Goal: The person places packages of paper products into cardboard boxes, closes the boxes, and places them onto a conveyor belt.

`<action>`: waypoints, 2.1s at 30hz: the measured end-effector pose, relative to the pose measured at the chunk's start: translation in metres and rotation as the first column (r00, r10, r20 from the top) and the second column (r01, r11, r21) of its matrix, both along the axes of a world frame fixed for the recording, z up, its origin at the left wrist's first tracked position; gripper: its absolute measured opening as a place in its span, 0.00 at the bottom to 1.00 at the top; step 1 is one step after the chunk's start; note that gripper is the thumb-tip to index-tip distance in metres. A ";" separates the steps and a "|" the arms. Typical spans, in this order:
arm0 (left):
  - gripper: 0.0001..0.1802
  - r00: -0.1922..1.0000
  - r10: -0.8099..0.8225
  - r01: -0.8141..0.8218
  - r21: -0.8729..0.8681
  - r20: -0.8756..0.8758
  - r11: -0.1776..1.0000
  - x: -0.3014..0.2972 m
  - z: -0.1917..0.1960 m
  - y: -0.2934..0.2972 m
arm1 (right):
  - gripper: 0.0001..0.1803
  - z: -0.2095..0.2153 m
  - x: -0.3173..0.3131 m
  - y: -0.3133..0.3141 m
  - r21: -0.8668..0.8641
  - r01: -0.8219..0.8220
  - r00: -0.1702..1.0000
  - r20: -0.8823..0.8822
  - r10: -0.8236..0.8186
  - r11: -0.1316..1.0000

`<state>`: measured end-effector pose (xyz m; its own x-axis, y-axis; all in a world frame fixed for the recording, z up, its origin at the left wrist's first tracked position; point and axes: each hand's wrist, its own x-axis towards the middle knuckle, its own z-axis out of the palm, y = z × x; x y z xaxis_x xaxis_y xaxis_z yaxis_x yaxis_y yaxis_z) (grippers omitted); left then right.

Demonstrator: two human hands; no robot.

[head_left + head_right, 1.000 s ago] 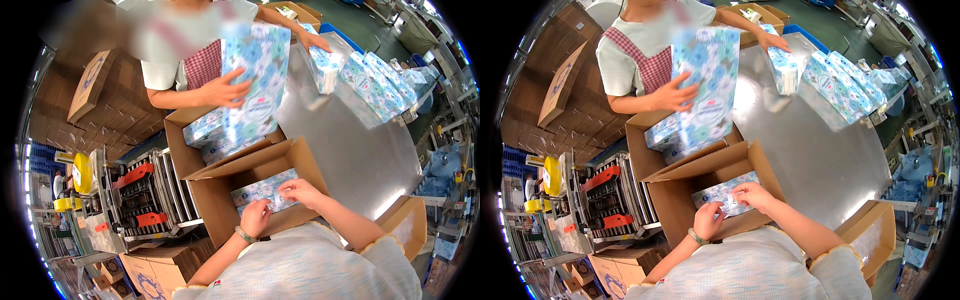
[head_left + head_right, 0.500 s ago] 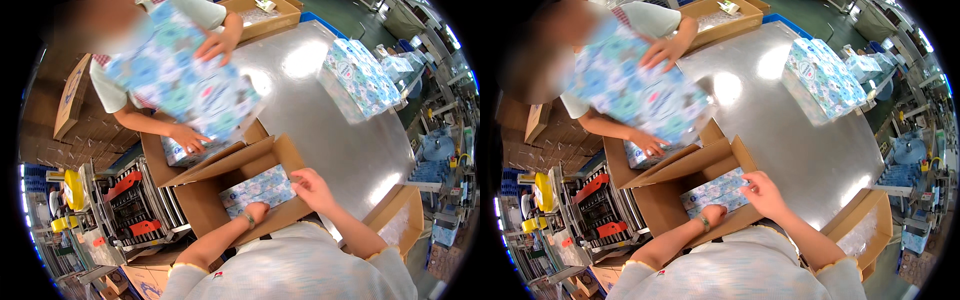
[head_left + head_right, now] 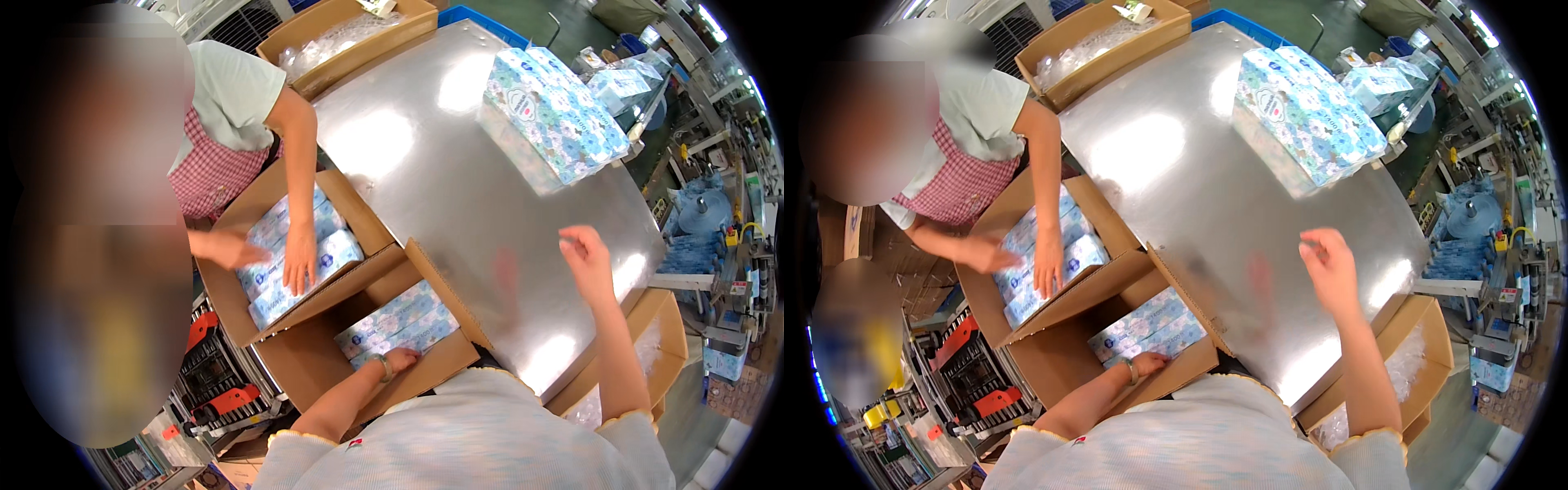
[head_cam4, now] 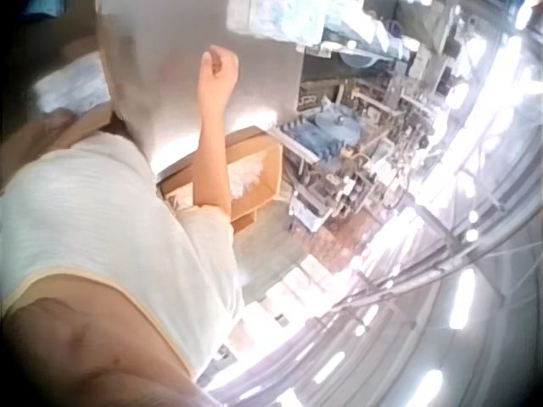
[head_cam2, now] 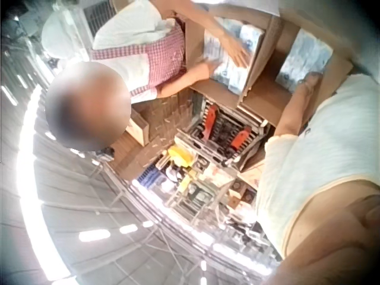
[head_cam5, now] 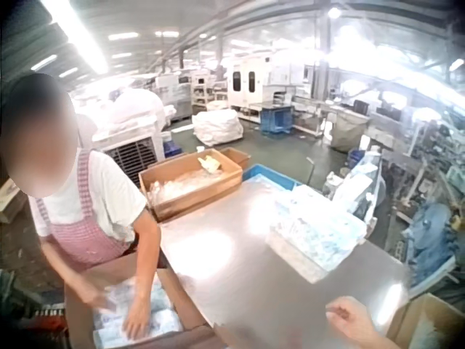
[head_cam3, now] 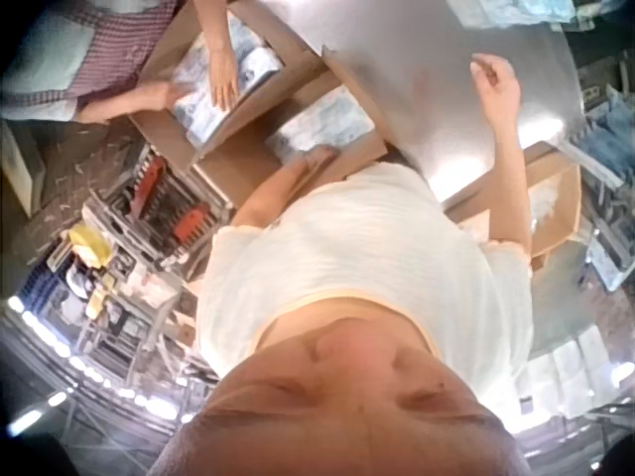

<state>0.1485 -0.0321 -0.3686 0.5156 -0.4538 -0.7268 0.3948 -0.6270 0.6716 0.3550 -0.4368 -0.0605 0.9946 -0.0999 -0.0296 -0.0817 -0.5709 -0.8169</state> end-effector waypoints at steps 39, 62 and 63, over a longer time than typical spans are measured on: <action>0.39 0.180 -0.481 0.164 0.456 0.858 0.875 0.271 0.319 -0.167 | 0.64 -0.045 0.240 -0.034 -0.511 0.180 0.957 -0.108 -0.271 0.840; 0.34 0.801 -0.201 -0.194 0.562 0.564 0.804 -0.001 0.169 0.033 | 0.57 0.073 -0.006 0.134 -0.679 -0.215 0.817 0.269 0.510 0.702; 0.35 0.838 -0.205 -0.143 0.567 0.505 0.811 0.000 0.150 0.030 | 0.56 0.098 -0.019 0.154 -0.636 -0.248 0.751 0.351 0.560 0.731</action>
<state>0.1484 -0.0024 -0.2181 0.8795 -0.0758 -0.4698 0.0675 -0.9574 0.2808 0.3364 -0.2827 0.0374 0.7896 0.4722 0.3919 0.5803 -0.7822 -0.2268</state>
